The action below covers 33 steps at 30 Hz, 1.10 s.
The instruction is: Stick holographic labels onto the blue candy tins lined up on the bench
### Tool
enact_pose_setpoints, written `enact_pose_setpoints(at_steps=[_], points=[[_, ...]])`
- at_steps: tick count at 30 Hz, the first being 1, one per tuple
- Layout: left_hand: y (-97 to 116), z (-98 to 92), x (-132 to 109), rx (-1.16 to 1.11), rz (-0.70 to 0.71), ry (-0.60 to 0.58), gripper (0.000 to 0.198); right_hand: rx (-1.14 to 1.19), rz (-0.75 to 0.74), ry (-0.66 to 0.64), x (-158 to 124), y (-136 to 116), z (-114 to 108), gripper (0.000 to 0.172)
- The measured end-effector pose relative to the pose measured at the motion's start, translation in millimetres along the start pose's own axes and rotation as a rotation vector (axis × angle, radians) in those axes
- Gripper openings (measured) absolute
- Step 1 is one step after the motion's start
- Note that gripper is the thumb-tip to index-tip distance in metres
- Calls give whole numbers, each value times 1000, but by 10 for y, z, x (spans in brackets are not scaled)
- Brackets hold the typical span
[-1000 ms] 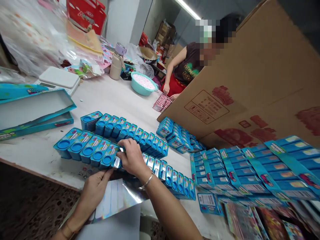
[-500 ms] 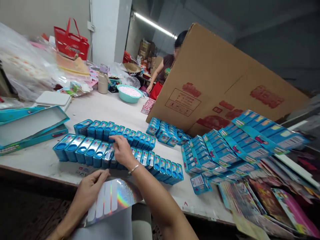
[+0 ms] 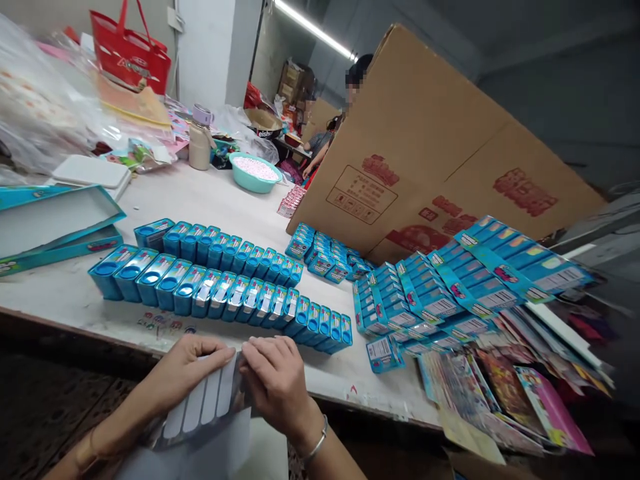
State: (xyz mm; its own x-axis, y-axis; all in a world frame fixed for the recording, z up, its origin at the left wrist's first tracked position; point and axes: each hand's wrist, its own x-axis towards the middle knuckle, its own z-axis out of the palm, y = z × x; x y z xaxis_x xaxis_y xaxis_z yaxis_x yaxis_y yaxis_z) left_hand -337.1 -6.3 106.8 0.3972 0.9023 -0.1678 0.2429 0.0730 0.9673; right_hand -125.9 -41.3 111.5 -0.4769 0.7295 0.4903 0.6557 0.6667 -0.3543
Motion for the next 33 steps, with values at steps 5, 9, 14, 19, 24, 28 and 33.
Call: enact_pose_setpoints(at_steps=[5,9,14,19,24,28,33], points=[[67,-26,-10,77,23,46,51,-29,-60,86,64,28,11,30],[43,-159,26,239,81,135,49,58,-39,147,202,-12,127,14],[-292,-464,109,415,94,336,31,294,95,122,575,-165,28,10],[-624,-634,-79,80,30,141,75,538,240,-165,1233,-100,-17,11],[-622,-625,-95,-341,-12,131,64,616,255,-371,1687,70,359,12],[-578,-623,101,-334,-92,295,55,490,294,-379,1833,101,612,12],[-631,-677,182,-267,-126,381,61,367,300,-336,1917,144,787,12]])
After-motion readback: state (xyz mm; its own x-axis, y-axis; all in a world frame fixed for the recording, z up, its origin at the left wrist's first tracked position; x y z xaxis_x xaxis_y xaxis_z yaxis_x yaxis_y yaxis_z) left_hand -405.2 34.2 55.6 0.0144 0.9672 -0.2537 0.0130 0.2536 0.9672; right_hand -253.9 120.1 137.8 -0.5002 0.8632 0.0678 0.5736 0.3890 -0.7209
